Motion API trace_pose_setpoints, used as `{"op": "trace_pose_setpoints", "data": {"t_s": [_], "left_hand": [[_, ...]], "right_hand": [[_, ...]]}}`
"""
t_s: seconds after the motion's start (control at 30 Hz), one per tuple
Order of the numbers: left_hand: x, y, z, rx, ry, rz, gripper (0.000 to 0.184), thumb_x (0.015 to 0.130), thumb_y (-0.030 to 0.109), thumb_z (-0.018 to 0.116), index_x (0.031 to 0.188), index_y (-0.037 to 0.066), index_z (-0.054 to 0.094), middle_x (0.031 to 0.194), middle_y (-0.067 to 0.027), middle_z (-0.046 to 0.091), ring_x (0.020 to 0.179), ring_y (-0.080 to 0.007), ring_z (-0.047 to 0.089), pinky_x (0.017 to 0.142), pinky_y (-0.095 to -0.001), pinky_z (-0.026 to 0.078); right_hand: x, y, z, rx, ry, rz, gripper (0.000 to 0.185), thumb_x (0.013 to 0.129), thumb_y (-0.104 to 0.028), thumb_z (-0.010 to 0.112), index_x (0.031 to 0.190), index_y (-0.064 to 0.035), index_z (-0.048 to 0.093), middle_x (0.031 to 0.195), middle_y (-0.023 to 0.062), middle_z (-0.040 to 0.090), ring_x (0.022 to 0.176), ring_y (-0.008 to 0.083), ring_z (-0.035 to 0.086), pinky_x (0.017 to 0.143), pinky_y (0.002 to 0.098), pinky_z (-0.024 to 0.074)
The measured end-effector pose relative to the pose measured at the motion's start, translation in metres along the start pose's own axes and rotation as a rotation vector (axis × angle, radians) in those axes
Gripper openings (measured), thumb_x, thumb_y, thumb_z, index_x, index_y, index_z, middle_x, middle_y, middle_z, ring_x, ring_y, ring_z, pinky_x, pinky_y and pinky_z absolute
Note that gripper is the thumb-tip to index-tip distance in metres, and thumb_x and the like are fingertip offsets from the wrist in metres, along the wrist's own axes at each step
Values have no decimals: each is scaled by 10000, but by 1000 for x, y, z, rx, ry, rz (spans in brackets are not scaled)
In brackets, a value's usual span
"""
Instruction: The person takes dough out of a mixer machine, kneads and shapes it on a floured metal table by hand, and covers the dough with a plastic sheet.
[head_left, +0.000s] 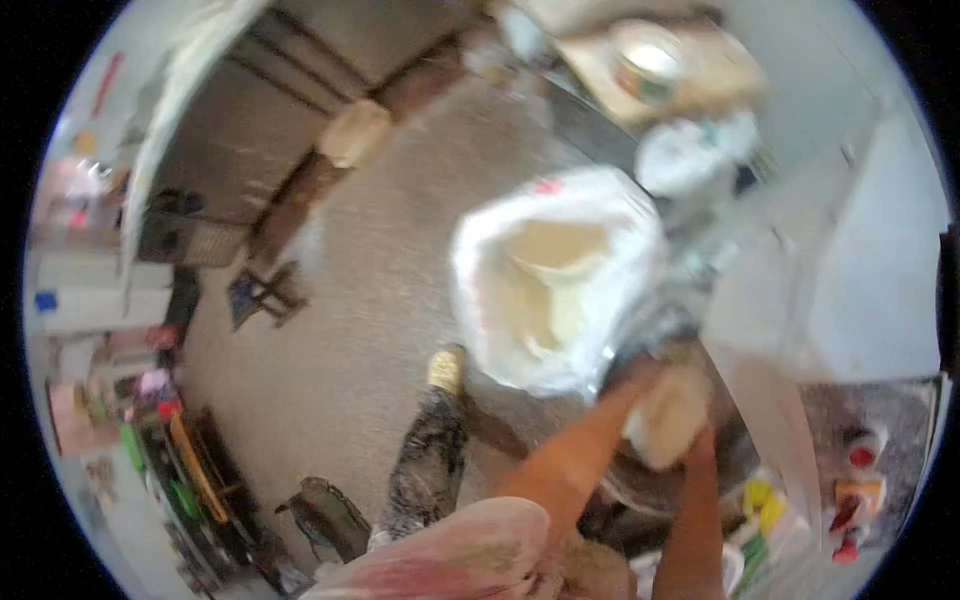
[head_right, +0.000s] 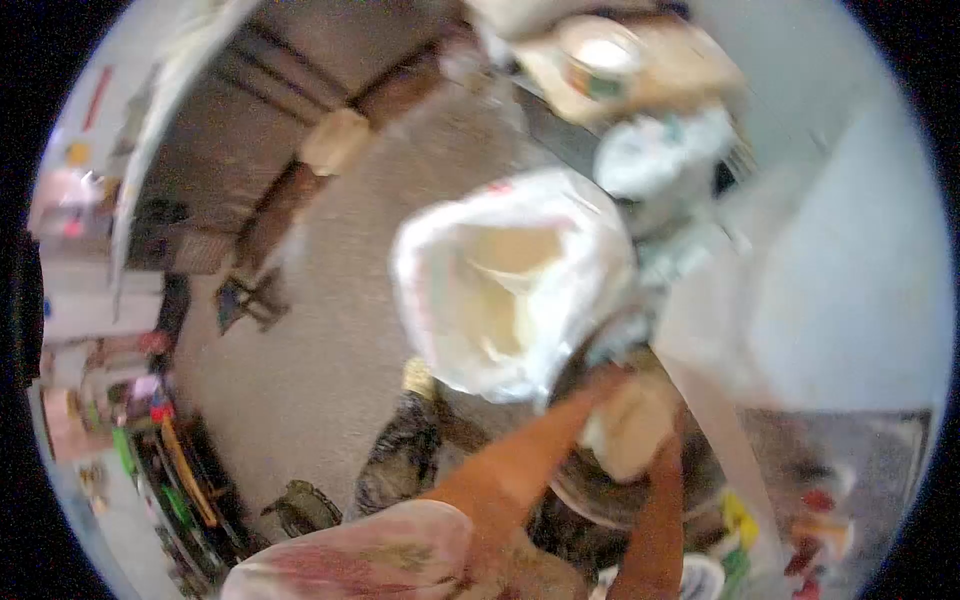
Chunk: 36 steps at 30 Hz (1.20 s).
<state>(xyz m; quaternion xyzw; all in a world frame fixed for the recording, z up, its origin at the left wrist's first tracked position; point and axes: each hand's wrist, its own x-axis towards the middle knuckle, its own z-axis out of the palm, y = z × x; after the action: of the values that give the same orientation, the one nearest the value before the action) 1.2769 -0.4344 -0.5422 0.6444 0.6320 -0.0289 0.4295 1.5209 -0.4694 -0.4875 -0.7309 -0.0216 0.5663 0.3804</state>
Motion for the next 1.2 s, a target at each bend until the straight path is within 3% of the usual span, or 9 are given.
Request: {"op": "trace_pose_setpoints", "data": {"t_s": [0.33,0.47,0.63,0.77,0.87,0.93,1.0,1.03,1.2], "left_hand": [[-163,70,-144,-869,-34,1100,515,831,274,547,1298,76,457,1351,-130,408,1257,-290,357,1016,-432,288],[-271,67,-357,-1836,-787,420,334,877,221,549,1156,40,575,1094,-38,601,945,-124,580,839,-281,459],[-318,-28,-543,-2092,-755,255,339,873,174,545,1171,13,547,1108,-65,601,938,-149,606,827,-316,501],[-389,-87,-778,-1836,-24,657,338,834,142,549,1152,28,536,1095,-98,593,992,-210,587,854,-362,493],[-427,-120,-967,-1209,726,428,341,829,198,576,1118,21,543,1031,-122,604,908,-228,597,791,-377,503],[-437,-164,-1077,-774,1012,108,689,758,416,680,1207,-56,457,1129,-202,564,988,-270,574,800,-382,493],[-454,-193,-1115,-727,1422,131,1030,712,477,699,1406,-36,136,1338,-316,324,1229,-397,389,1004,-412,360],[-450,-213,-1124,-370,1623,-169,977,721,442,694,1400,-29,172,1332,-317,336,1231,-417,377,1030,-423,323],[-419,-386,-1084,-222,1570,-310,731,745,377,662,1301,-23,407,1278,-258,468,1188,-372,453,986,-414,371]], "right_hand": [[-200,-81,43,-27,6,-4,532,921,-394,419,1275,4,421,1248,159,499,1122,278,493,959,398,388],[-311,-139,162,-39,-145,-98,515,928,-362,409,1284,10,411,1260,167,493,1142,291,485,980,410,379],[-447,-210,352,-22,-529,-251,494,938,-322,396,1296,19,398,1274,176,486,1166,307,476,1007,424,368],[-567,-274,527,56,-1074,-386,479,945,-290,386,1305,26,387,1286,184,481,1186,319,468,1028,435,359],[-655,-319,677,93,-1416,-607,471,963,-258,360,1338,25,329,1364,179,392,1250,291,403,1035,431,362],[-670,-343,776,48,-1516,-586,499,951,-298,405,1344,1,334,1358,152,410,1245,287,404,1041,435,337],[-684,-348,842,-147,-1375,-603,558,926,-344,458,1372,-41,313,1364,137,412,1255,285,390,1033,449,318],[-686,-344,870,-338,-1173,-634,595,911,-363,485,1389,-62,297,1369,133,410,1263,287,379,1031,457,305],[-616,-299,943,-958,-1267,-1129,549,854,-242,576,1321,-9,405,1329,216,438,1227,301,427,1012,379,337]]}}
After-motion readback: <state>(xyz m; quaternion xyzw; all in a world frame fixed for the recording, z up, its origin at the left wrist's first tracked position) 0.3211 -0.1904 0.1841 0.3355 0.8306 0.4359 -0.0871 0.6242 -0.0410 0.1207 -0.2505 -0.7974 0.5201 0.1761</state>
